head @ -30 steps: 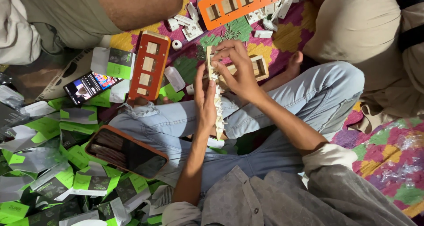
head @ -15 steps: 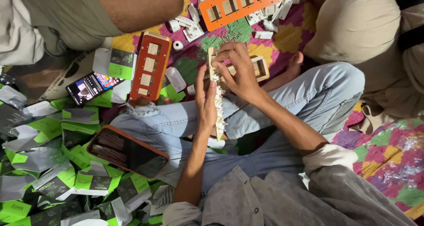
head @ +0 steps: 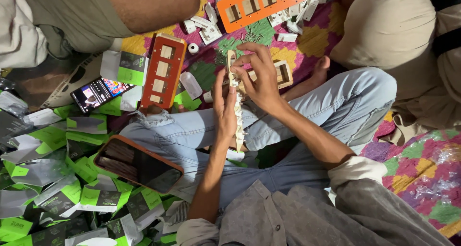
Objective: The person sits on the floor and assembles electrical switchboard components by inserting white plastic modules into orange and blue frames. They handle multiple frames and modules, fitting parts into place and occasionally adjusting them.
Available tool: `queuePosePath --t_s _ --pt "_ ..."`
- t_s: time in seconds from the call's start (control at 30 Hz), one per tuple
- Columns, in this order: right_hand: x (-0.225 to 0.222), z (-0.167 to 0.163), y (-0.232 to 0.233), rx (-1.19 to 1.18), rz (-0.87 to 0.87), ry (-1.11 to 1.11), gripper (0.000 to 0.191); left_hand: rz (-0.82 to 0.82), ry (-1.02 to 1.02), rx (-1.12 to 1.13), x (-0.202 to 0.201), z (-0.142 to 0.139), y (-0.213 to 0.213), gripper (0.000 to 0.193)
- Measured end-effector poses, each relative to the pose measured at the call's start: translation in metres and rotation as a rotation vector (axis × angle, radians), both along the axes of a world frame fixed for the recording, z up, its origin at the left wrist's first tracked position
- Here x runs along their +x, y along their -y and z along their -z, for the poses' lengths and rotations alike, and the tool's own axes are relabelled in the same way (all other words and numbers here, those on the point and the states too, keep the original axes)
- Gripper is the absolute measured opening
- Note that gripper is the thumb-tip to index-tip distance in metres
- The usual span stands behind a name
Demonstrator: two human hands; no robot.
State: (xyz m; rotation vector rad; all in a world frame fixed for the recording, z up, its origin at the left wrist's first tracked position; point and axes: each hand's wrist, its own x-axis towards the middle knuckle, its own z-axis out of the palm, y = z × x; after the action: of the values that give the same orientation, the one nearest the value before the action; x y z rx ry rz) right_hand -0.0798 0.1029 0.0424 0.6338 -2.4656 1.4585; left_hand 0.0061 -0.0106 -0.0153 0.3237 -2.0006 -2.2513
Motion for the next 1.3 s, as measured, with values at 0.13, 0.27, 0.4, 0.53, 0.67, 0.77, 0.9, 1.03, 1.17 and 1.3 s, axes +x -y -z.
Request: queuePosePath --t_s 0.13,0.27,0.4,0.53,0.67,0.77,0.9,1.03,1.17,1.3 --pt "-0.001 -0.002 0.000 0.050 0.004 -0.044 0.015 -0.001 0.034 -0.025 0.000 0.001 0.000 0.049" --pt "-0.001 0.001 0.001 0.050 0.022 -0.044 0.016 -0.023 -0.008 -0.146 -0.001 0.004 -0.003 0.048" --pt "-0.002 0.006 0.001 0.073 0.042 -0.037 0.018 -0.003 -0.017 -0.238 -0.002 0.006 -0.005 0.046" --pt "-0.001 0.008 0.001 0.083 0.062 -0.027 0.016 0.010 -0.028 -0.223 -0.001 0.006 -0.005 0.046" --pt "-0.002 0.008 -0.001 0.095 0.046 -0.032 0.017 0.013 -0.004 -0.197 0.000 0.005 -0.007 0.047" --pt "-0.003 0.010 -0.003 0.116 0.043 -0.058 0.017 0.015 -0.022 -0.189 0.000 0.004 -0.007 0.047" --pt "-0.004 0.014 -0.002 0.137 0.051 -0.097 0.019 0.019 -0.016 -0.182 0.001 0.002 -0.007 0.048" --pt "-0.005 0.016 -0.001 0.134 0.029 -0.116 0.020 0.021 0.036 -0.133 0.001 0.000 -0.007 0.048" --pt "-0.010 0.014 -0.004 0.063 -0.052 -0.109 0.024 0.012 0.045 -0.068 0.001 -0.002 -0.004 0.049" --pt "-0.016 0.012 -0.010 0.088 -0.142 -0.107 0.028 0.030 0.034 -0.033 0.000 -0.006 -0.001 0.050"
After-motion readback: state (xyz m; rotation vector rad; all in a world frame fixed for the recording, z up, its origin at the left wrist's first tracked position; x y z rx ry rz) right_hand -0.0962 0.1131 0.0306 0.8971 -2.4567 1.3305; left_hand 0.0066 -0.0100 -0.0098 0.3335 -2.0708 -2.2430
